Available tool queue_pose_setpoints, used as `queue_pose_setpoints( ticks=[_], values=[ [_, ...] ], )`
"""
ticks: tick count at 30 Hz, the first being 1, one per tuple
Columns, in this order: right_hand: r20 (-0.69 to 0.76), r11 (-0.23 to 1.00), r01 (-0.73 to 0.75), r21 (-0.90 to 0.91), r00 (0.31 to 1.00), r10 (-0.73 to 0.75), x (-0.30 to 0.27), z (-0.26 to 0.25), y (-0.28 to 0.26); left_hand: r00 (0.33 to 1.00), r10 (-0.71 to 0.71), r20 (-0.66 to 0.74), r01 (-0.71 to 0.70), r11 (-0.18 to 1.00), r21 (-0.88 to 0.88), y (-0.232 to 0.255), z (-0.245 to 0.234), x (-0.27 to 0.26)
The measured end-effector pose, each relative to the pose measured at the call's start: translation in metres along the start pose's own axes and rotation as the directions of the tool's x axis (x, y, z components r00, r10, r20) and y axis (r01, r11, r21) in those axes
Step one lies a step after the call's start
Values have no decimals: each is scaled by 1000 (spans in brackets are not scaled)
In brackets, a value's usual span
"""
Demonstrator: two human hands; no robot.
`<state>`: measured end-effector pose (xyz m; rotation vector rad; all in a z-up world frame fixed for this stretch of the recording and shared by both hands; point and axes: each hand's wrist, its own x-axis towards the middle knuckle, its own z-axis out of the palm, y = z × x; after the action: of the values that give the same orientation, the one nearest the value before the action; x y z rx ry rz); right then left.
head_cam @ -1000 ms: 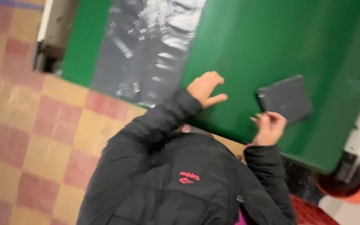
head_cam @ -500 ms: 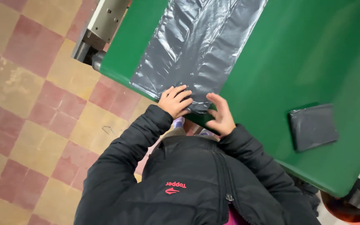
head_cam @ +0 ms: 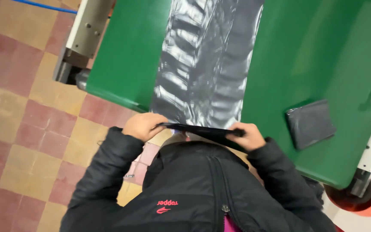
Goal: Folding black plastic bags as they exit a production line and placing them into a collection crate.
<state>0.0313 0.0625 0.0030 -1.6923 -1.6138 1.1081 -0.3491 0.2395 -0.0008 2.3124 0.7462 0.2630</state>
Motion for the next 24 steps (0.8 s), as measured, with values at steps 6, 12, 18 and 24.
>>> queue_pose_setpoints(
  ticks=[6, 12, 18, 24],
  values=[
    [30, 862, -258, 437, 962, 273, 33, -89, 44, 999, 6, -34, -21, 885, -464, 6, -52, 123],
    [-302, 943, -102, 316, 932, 202, 220, -159, 83, 931, 35, -364, -204, 877, -436, -116, -34, 303],
    [-447, 972, 95, 215, 894, 12, 311, -149, 160, 773, -224, -594, 56, 956, -287, -165, -12, 359],
    [-532, 877, 46, -477, 780, -330, 317, -154, 86, 811, -292, -506, 214, 954, -207, -153, -9, 353]
  ],
)
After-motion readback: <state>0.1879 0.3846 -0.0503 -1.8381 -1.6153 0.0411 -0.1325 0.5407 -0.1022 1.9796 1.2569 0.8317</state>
